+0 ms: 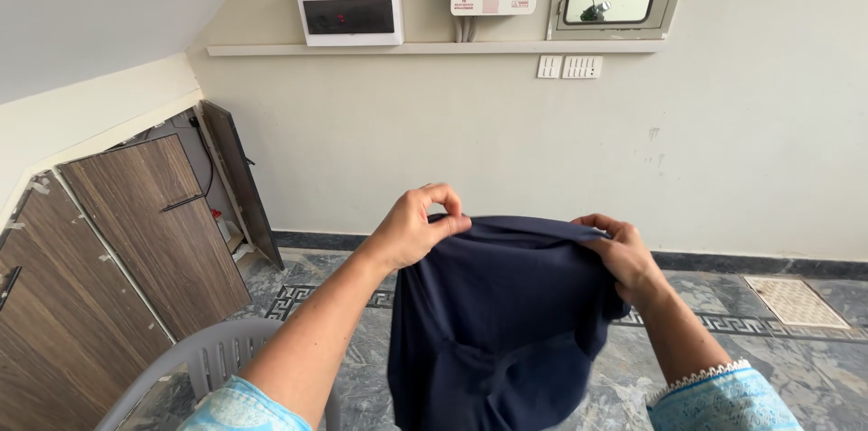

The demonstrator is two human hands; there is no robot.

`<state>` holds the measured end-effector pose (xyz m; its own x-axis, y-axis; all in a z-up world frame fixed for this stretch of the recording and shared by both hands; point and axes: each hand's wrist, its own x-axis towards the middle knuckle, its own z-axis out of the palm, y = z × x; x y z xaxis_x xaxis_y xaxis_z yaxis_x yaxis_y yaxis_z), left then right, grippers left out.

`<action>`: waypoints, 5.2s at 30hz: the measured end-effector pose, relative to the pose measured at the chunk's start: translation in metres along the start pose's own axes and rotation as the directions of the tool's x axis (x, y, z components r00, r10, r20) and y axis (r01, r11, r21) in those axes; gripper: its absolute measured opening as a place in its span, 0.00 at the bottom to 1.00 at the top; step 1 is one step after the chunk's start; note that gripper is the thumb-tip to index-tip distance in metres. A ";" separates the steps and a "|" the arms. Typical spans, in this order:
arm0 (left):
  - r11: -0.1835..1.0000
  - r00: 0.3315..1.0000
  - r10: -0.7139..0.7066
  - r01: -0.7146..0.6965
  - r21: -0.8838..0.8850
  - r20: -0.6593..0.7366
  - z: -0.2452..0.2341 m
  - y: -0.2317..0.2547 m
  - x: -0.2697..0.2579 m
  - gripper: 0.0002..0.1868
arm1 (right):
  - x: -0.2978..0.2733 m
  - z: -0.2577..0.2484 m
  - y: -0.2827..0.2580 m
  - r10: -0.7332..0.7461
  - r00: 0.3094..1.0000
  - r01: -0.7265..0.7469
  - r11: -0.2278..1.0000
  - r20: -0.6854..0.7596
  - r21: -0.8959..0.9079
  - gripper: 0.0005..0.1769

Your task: The recorder hangs various items of clothing from a chair onto a stair railing and a clothesline.

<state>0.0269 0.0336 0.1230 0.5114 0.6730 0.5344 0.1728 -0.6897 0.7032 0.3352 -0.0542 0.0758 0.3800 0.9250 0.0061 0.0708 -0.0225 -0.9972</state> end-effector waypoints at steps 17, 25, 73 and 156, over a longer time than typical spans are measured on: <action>0.949 0.952 -0.089 0.171 0.265 -0.294 0.031 0.002 0.026 0.11 | -0.005 0.025 0.036 -0.122 0.965 0.226 0.832 0.232 -0.506 0.26; 0.858 0.998 -0.032 0.000 0.514 0.054 0.031 0.077 0.044 0.13 | 0.011 0.046 0.149 0.054 0.946 -0.002 0.987 0.319 -0.161 0.19; 0.643 0.659 0.668 -0.278 0.713 -0.346 -0.172 0.077 0.175 0.22 | 0.168 -0.046 -0.245 -0.850 0.512 0.807 0.424 -0.127 0.412 0.08; 0.213 0.656 0.683 0.241 0.947 -0.321 -0.212 0.140 0.483 0.25 | 0.334 -0.085 -0.486 -0.974 0.106 0.845 -0.018 0.201 -0.534 0.32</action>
<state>0.1196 0.3188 0.5793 0.1837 0.0563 0.9814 0.9570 -0.2382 -0.1655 0.5060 0.2331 0.5689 -0.2142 0.1967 0.9568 0.8127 0.5792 0.0628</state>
